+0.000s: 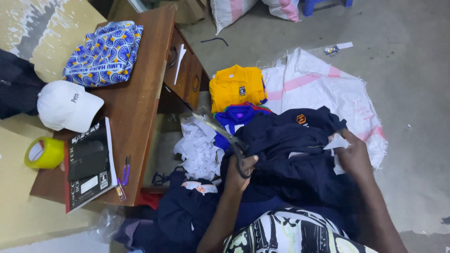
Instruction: Using scissors to trim away excess white backing material from the inside of embroidered sweatshirts.
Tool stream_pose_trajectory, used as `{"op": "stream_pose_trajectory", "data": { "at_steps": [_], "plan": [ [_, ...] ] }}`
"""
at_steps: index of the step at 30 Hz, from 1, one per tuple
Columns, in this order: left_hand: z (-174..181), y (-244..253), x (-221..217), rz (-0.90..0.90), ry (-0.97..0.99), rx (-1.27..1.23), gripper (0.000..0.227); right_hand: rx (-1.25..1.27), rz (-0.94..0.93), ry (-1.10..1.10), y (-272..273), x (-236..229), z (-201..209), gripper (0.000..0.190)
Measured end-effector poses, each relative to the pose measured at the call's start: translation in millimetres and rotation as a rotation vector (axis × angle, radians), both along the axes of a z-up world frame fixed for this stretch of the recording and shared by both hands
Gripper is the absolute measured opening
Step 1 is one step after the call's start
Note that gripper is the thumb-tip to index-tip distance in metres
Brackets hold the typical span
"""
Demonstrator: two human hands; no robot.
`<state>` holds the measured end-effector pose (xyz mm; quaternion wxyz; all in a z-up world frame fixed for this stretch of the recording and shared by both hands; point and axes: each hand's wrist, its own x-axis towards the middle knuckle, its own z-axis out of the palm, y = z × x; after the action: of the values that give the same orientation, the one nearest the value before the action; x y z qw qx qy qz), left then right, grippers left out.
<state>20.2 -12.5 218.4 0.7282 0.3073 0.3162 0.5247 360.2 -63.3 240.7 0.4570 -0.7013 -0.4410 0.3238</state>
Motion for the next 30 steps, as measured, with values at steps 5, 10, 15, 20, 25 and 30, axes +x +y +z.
{"op": "stream_pose_trajectory", "data": {
  "at_steps": [5,10,15,20,25,30],
  "plan": [
    [23.5,-24.4,30.9,0.020,0.283,0.064,0.041,0.287,-0.031,-0.475,-29.0,-42.3,74.4,0.041],
    [28.8,-37.0,40.9,0.012,0.494,0.131,0.018,-0.224,0.459,-0.644,16.4,-65.5,50.0,0.056],
    [36.0,-61.2,43.0,-0.325,0.434,0.138,0.026,-0.154,0.329,-0.693,64.0,-54.5,-9.5,0.042],
    [36.9,-64.8,32.9,-0.342,0.407,0.021,0.021,-0.155,0.375,-0.845,66.1,-73.0,-49.2,0.054],
    [11.2,-48.0,18.5,0.011,0.268,0.011,0.034,-0.117,0.690,-0.987,39.9,-71.4,-76.0,0.018],
    [-54.4,-43.3,3.6,0.052,0.339,0.080,0.022,-0.261,0.889,-0.853,1.6,-101.8,2.8,0.021]
  ]
}}
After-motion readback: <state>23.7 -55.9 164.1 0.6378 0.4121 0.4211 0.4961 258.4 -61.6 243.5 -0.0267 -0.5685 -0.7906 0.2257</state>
